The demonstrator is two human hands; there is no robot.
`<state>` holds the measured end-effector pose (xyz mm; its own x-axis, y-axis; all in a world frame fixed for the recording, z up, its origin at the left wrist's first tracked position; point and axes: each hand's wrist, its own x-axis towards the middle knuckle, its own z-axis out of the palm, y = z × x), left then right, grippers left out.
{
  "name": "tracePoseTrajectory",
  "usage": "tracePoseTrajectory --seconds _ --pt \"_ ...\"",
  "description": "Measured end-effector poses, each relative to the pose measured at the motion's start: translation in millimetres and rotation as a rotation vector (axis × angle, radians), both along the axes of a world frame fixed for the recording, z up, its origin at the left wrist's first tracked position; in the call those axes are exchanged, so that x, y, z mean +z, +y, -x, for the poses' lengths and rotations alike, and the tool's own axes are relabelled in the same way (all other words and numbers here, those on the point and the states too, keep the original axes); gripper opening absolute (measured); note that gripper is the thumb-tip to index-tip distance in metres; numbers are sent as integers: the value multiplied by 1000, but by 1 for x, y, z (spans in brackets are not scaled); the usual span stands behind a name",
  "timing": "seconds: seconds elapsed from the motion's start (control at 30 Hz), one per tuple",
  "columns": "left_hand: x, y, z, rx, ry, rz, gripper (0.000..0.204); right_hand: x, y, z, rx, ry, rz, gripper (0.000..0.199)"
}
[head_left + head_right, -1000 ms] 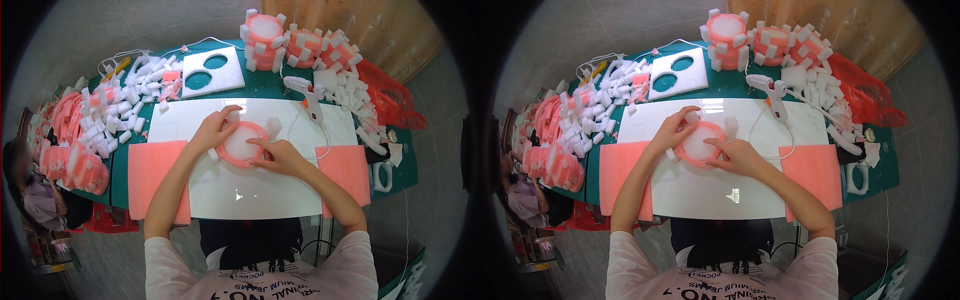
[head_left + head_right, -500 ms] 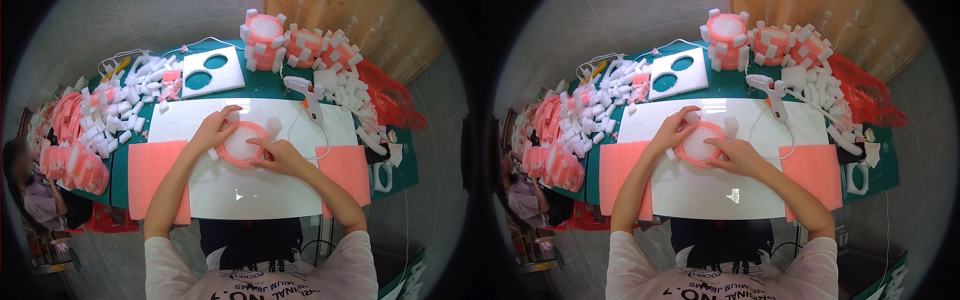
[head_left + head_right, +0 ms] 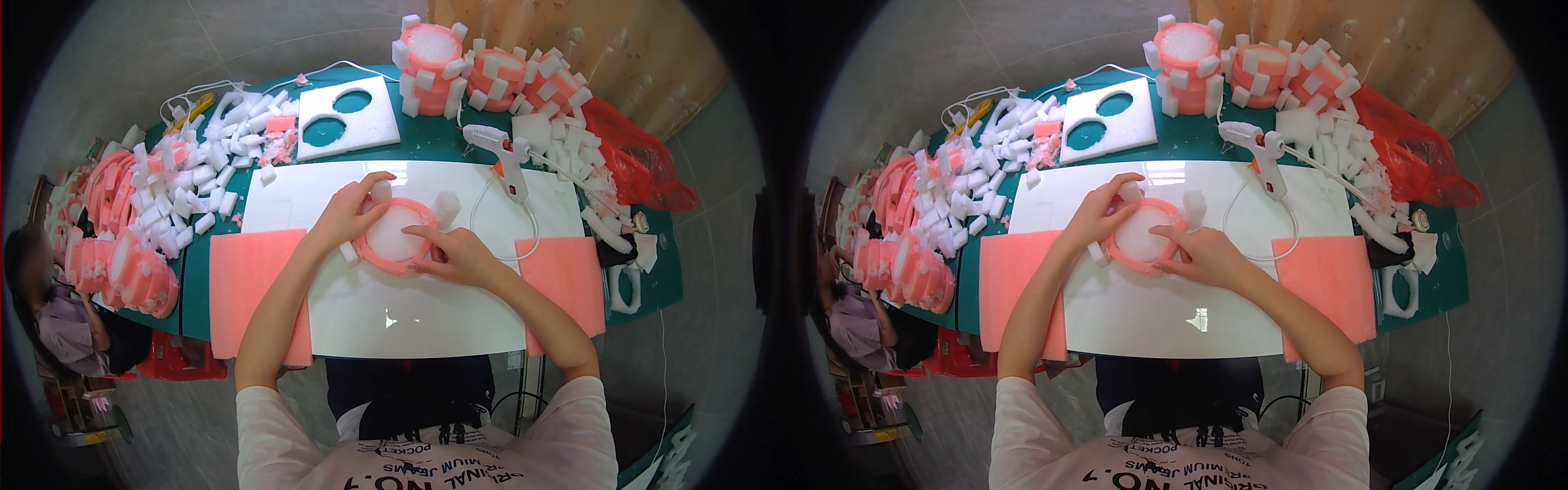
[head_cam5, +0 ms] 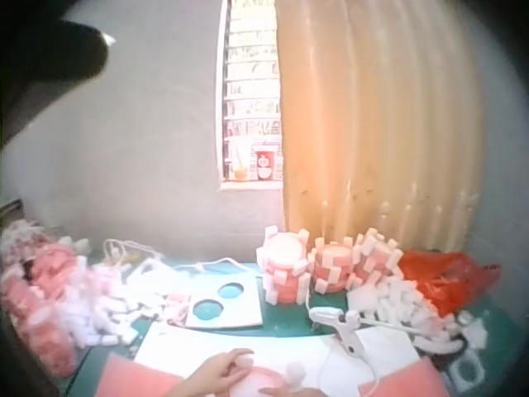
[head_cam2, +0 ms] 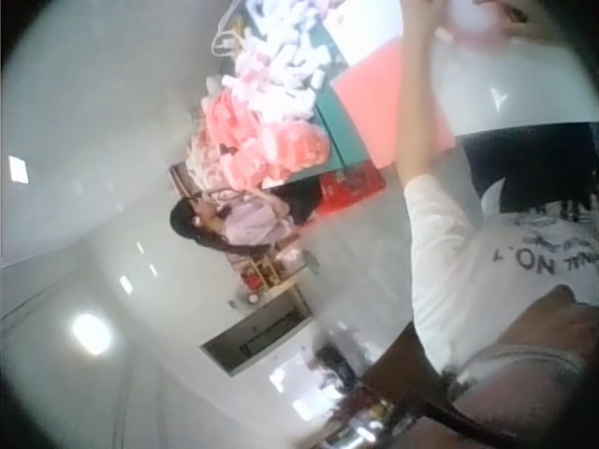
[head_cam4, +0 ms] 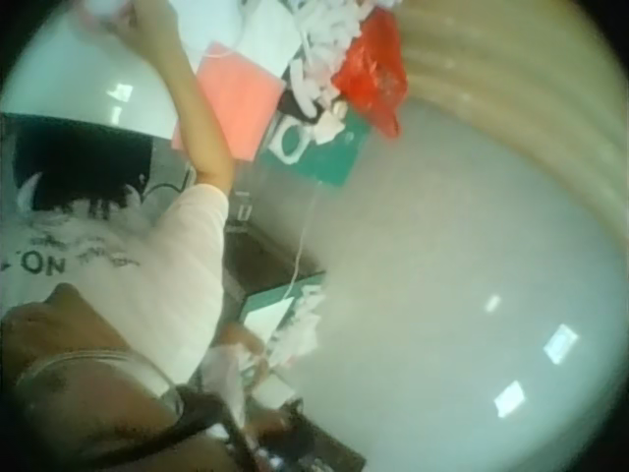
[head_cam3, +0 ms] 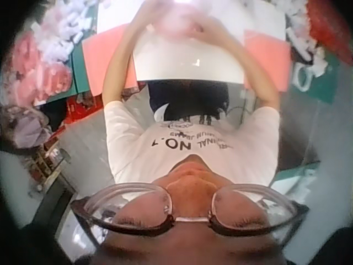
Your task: The recorder uses a glue gun to assemble small white foam blocks onto a pink foam ring to create a circular structure.
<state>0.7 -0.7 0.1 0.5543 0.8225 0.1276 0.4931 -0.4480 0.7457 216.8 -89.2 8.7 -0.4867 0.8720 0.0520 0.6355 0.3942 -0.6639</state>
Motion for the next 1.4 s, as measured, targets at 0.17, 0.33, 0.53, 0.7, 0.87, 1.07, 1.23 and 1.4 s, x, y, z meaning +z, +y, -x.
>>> tracePoseTrajectory --seconds 0.17,0.33,0.53,0.7,0.87,1.07,1.23,1.4 --pt "1 0 0 -6 -4 9 42 0 0 0 0 6 12 47" --pt "-2 1 0 0 -2 -6 42 -1 0 0 -1 -3 12 47" --pt "-1 1 0 -6 -8 -6 41 -5 0 0 4 38 -58 49" --pt "-1 1 0 -3 -2 -4 42 -7 1 0 8 52 -77 48" --pt "-1 1 0 -3 -9 -7 42 -1 0 0 3 3 9 48" --pt "1 0 -1 6 -4 9 42 -1 0 -1 1 -6 10 48" --pt "-1 0 0 5 -8 -1 42 0 0 0 1 10 3 48" --pt "1 0 -1 3 -2 9 42 -5 0 0 6 28 -40 48"
